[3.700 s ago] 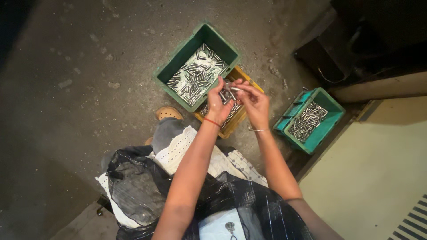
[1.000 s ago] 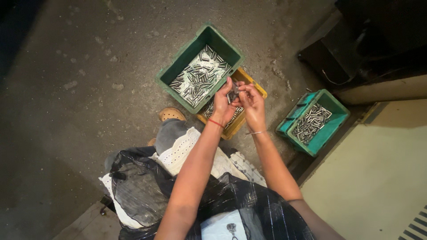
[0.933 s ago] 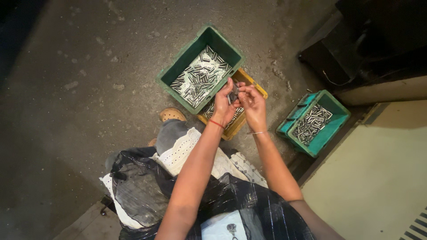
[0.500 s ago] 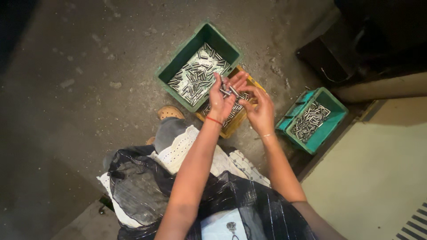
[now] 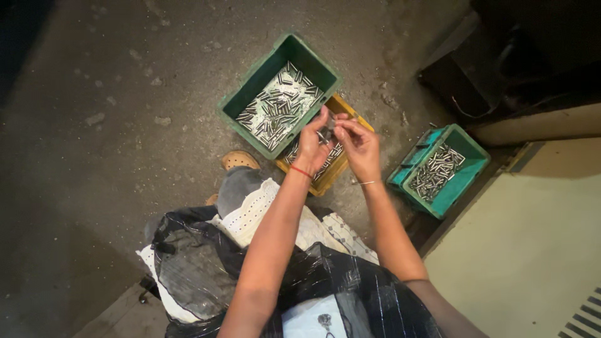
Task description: The person sits on the floor and sorts small metal parts by hand from a yellow bin into a green bin. The person repeatedly picks up handfuls of parts, inspects them, and places them into the green bin.
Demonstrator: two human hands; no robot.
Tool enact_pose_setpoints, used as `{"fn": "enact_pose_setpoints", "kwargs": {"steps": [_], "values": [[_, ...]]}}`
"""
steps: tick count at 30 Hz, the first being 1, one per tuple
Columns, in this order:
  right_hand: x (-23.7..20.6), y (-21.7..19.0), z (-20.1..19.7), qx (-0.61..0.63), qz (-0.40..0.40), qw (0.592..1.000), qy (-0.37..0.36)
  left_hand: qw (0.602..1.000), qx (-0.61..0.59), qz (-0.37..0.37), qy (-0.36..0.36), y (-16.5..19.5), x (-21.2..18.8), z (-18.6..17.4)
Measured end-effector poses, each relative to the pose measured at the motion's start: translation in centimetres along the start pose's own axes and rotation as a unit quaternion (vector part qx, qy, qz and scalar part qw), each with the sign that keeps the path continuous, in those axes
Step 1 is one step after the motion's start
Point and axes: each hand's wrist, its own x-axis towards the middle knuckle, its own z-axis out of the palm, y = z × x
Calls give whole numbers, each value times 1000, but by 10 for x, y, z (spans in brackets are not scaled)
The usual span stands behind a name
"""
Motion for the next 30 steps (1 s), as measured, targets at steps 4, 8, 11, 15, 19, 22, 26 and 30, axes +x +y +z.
{"fn": "enact_pose_setpoints", "kwargs": {"steps": [4,8,11,15,19,22,26,30], "values": [[-2,-11,1,-60,9,998,1,1000,-6,22,-18,2,-4,4],[-16,-43,0,-122,-24,991,-41,998,-31,49,-6,12,-9,13],[-17,-57,11,-377,-236,896,8,998,-2,49,-24,13,-12,18],[-18,-50,28,-269,-104,957,14,996,1,-49,-70,13,-14,20],[-17,-26,27,-26,-11,1000,2,1000,-16,9,-2,13,-13,18],[-19,-11,14,74,-4,997,19,1000,1,2,4,10,-10,14],[-11,0,3,9,-44,998,32,999,28,-9,-33,2,-4,8],[-3,-3,0,-25,0,999,34,998,35,8,-59,-1,-3,7]]}}
